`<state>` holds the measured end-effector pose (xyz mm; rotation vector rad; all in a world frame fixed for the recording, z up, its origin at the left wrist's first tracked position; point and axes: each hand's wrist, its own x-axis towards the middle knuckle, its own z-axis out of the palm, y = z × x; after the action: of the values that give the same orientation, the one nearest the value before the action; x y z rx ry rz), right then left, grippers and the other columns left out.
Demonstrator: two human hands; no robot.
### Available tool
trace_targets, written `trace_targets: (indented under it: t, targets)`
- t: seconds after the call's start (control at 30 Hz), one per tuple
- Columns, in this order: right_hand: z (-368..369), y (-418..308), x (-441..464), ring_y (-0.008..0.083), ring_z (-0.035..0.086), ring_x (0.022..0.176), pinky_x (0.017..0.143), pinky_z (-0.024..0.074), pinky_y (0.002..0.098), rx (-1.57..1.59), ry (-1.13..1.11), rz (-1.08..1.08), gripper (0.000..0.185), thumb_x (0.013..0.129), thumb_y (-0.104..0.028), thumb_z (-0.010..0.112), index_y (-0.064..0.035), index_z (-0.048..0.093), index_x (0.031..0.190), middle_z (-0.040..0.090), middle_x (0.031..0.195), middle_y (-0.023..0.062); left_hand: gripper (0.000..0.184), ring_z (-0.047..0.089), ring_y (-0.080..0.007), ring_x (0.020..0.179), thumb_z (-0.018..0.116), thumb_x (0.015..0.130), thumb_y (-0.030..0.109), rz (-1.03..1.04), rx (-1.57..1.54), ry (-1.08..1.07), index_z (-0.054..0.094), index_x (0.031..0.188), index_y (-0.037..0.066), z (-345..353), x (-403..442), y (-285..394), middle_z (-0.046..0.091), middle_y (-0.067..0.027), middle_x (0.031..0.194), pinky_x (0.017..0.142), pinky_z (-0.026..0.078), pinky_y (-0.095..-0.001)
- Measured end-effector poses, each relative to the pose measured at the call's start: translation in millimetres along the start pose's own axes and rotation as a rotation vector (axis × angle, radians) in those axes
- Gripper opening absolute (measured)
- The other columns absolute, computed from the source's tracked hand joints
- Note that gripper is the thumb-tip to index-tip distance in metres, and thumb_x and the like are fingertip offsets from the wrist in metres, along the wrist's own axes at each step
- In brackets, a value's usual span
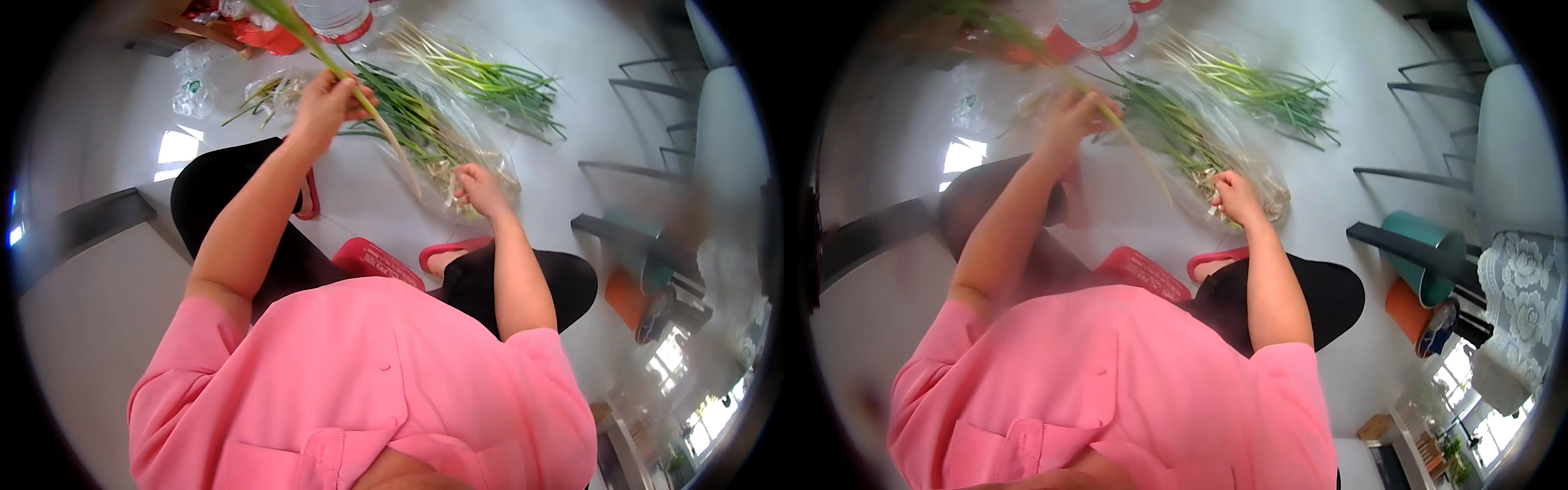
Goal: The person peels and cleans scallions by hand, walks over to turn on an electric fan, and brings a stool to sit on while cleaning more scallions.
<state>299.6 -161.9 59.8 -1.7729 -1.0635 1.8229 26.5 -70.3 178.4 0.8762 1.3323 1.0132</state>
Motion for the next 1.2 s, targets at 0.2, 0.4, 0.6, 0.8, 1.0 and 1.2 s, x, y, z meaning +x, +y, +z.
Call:
trace_targets:
  t: [0.2,0.4,0.6,0.8,1.0,1.2]
  targets:
    - [2,-10,4,0.0227,0.06,0.076,0.067,0.0476,0.0336,-0.441,0.11,-0.227,0.032,0.076,-0.021,0.059,-0.0065,0.058,0.104,0.06,0.083,0.0109,0.009,0.062,-0.0213,0.075,0.041,0.09,0.01,-0.11,-0.02,-0.114,0.045,0.096,0.004,13,-5,-5,0.057,-0.0094,0.085,0.061,0.052,-0.0305]
    - [7,-3,14,0.0247,0.06,0.08,0.074,0.0463,0.0359,-0.647,0.134,-0.351,0.031,0.078,-0.014,0.048,-0.0105,0.058,0.108,0.062,0.088,0.0117,0.009,0.061,-0.0217,0.076,0.041,0.089,0.009,-0.213,0.039,-0.202,0.043,0.094,0.002,21,-16,2,0.057,-0.0102,0.084,0.068,0.054,-0.0342]
    - [43,-141,-30,0.0196,0.062,0.076,0.068,0.0469,0.0295,-0.077,0.252,-0.582,0.031,0.081,-0.021,0.058,-0.0008,0.057,0.104,0.064,0.086,0.0136,0.008,0.061,-0.0198,0.08,0.04,0.09,0.008,-0.221,0.019,-0.413,0.045,0.094,0.003,32,-24,-1,0.058,-0.0102,0.086,0.07,0.053,-0.0337]
    - [72,-215,-31,0.0073,0.047,0.055,0.053,0.04,0.0239,0.117,0.275,-0.772,0.03,0.075,-0.019,0.065,-0.0009,0.06,0.098,0.055,0.064,0.0029,0.008,0.06,-0.0174,0.08,0.041,0.088,0.007,-0.179,0.076,-0.573,0.046,0.094,0.005,39,-31,1,0.058,-0.0073,0.084,0.07,0.052,-0.0311]
    - [70,-218,-35,0.0045,0.05,0.065,0.059,0.0413,0.0194,0.127,0.24,-0.735,0.011,0.079,-0.009,0.063,-0.0005,0.06,0.085,0.058,0.071,-0.0021,0.027,0.055,-0.0163,0.092,0.05,0.083,0.012,-0.11,0.166,-0.81,0.048,0.109,0.005,31,-26,-8,0.056,-0.0052,0.096,0.085,0.043,-0.0332]
    - [71,-200,-41,0.0043,0.049,0.055,0.051,0.0398,0.02,0.259,0.205,-0.662,0.011,0.076,-0.011,0.064,-0.001,0.06,0.079,0.058,0.062,-0.0005,0.028,0.056,-0.0147,0.093,0.053,0.086,0.017,-0.081,-0.254,-0.552,0.048,0.11,0.004,39,-36,20,0.057,-0.0049,0.097,0.081,0.044,-0.0296]
